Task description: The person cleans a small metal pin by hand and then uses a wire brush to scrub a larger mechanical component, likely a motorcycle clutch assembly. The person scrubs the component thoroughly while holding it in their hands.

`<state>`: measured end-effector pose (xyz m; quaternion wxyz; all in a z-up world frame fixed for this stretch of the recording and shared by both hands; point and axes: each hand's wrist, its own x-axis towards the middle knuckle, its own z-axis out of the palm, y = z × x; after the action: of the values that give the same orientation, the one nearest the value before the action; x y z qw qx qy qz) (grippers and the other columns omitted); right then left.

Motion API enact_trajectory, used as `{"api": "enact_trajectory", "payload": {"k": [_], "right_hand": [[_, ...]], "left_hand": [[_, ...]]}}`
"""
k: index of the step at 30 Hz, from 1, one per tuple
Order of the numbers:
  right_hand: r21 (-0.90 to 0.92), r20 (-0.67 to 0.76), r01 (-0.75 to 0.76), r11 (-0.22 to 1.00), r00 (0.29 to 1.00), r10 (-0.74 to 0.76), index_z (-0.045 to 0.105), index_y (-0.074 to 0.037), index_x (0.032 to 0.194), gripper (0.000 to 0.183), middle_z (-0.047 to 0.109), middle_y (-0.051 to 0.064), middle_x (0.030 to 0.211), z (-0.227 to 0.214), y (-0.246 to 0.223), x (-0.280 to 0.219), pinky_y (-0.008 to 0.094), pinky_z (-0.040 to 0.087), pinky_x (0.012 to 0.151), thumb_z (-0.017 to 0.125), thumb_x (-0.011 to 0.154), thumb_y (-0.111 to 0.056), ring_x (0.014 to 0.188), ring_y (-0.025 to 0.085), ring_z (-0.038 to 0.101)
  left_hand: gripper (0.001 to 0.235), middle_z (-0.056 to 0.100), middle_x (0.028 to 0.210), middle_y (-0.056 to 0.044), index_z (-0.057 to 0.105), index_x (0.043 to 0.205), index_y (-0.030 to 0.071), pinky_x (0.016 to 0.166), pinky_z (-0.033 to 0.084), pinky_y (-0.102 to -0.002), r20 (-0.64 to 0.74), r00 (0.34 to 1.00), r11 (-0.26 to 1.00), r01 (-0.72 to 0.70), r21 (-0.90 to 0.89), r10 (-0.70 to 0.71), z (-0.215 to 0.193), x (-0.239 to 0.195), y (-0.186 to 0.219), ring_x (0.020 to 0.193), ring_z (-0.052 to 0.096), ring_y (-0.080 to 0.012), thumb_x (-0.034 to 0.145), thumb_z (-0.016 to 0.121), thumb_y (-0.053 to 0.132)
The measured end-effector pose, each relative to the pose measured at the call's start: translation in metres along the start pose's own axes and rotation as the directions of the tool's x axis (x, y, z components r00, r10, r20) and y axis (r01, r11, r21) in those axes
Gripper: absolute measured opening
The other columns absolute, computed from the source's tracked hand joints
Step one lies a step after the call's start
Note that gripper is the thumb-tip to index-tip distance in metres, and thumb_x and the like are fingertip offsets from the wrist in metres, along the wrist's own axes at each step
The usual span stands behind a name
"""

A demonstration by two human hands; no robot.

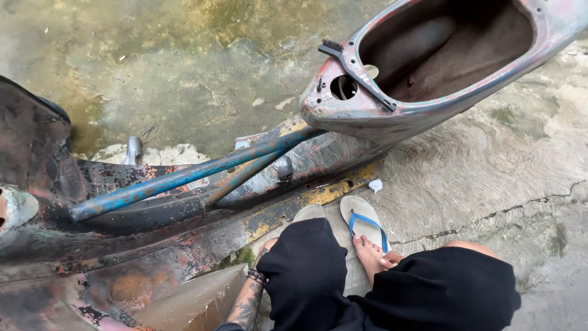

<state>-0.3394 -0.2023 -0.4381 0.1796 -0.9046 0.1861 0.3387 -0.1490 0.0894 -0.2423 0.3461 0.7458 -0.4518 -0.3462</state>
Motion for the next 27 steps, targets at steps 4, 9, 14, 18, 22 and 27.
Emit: {"api": "enact_trajectory", "payload": {"k": [4,9,14,18,22,27], "right_hand": [[0.047,-0.060,0.115,0.992,0.992,-0.112,0.048,-0.025,0.133,0.053,0.055,0.003,0.133,-0.060,0.034,-0.019,0.044,0.039,0.101,0.018,0.102,-0.055,0.117,0.031,0.057],[0.108,-0.159,0.278,0.955,0.953,-0.259,0.056,-0.021,0.117,0.040,0.062,0.001,0.113,-0.154,0.069,-0.039,0.038,0.044,0.089,0.034,0.098,-0.049,0.100,0.023,0.060],[0.136,-0.272,0.442,0.886,0.877,-0.396,0.065,-0.017,0.101,0.030,0.069,0.000,0.093,-0.272,0.086,-0.072,0.032,0.049,0.078,0.050,0.094,-0.042,0.084,0.016,0.064],[0.163,-0.353,0.541,0.825,0.813,-0.464,0.072,-0.015,0.088,0.025,0.074,-0.002,0.077,-0.384,0.017,-0.173,0.027,0.052,0.068,0.063,0.090,-0.038,0.071,0.010,0.066],[0.087,-0.416,0.705,0.704,0.667,-0.618,0.074,-0.013,0.081,0.023,0.075,-0.003,0.070,-0.485,-0.115,-0.303,0.024,0.052,0.062,0.069,0.089,-0.033,0.062,0.008,0.066],[-0.011,-0.331,0.889,0.457,0.428,-0.841,0.074,-0.011,0.095,0.038,0.076,-0.003,0.082,-0.518,-0.229,-0.386,0.025,0.056,0.066,0.052,0.097,-0.043,0.070,0.010,0.073]], "left_hand": [[0.019,0.066,0.082,-0.017,0.065,0.101,-0.005,0.064,0.055,-0.035,0.055,0.998,0.939,0.014,-0.343,0.005,-0.028,0.002,0.030,0.078,0.064,-0.0227,0.103,0.056,0.011],[0.016,0.076,0.086,-0.006,0.076,0.100,0.007,0.059,0.062,-0.026,-0.075,0.952,0.855,-0.301,-0.423,0.298,-0.155,0.014,0.172,0.074,0.074,-0.0163,0.096,0.072,0.022],[0.017,0.077,0.084,0.001,0.079,0.100,0.010,0.067,0.062,-0.019,-0.239,0.872,0.797,-0.488,-0.355,0.427,-0.220,-0.013,0.291,0.074,0.075,-0.0085,0.087,0.083,0.020],[0.011,0.074,0.082,-0.004,0.078,0.099,0.010,0.068,0.062,-0.023,-0.332,0.814,0.731,-0.577,-0.365,0.477,-0.229,-0.043,0.343,0.073,0.068,-0.0071,0.090,0.080,0.015],[0.009,0.073,0.094,-0.010,0.074,0.099,0.005,0.069,0.057,-0.022,-0.428,0.731,0.743,-0.645,-0.180,0.531,-0.221,-0.061,0.357,0.080,0.069,-0.0140,0.094,0.074,0.012],[0.008,0.075,0.098,-0.009,0.073,0.100,0.007,0.080,0.061,-0.027,-0.556,0.584,0.697,-0.717,-0.013,0.591,-0.218,-0.077,0.353,0.088,0.074,-0.0191,0.093,0.077,0.008]]}}
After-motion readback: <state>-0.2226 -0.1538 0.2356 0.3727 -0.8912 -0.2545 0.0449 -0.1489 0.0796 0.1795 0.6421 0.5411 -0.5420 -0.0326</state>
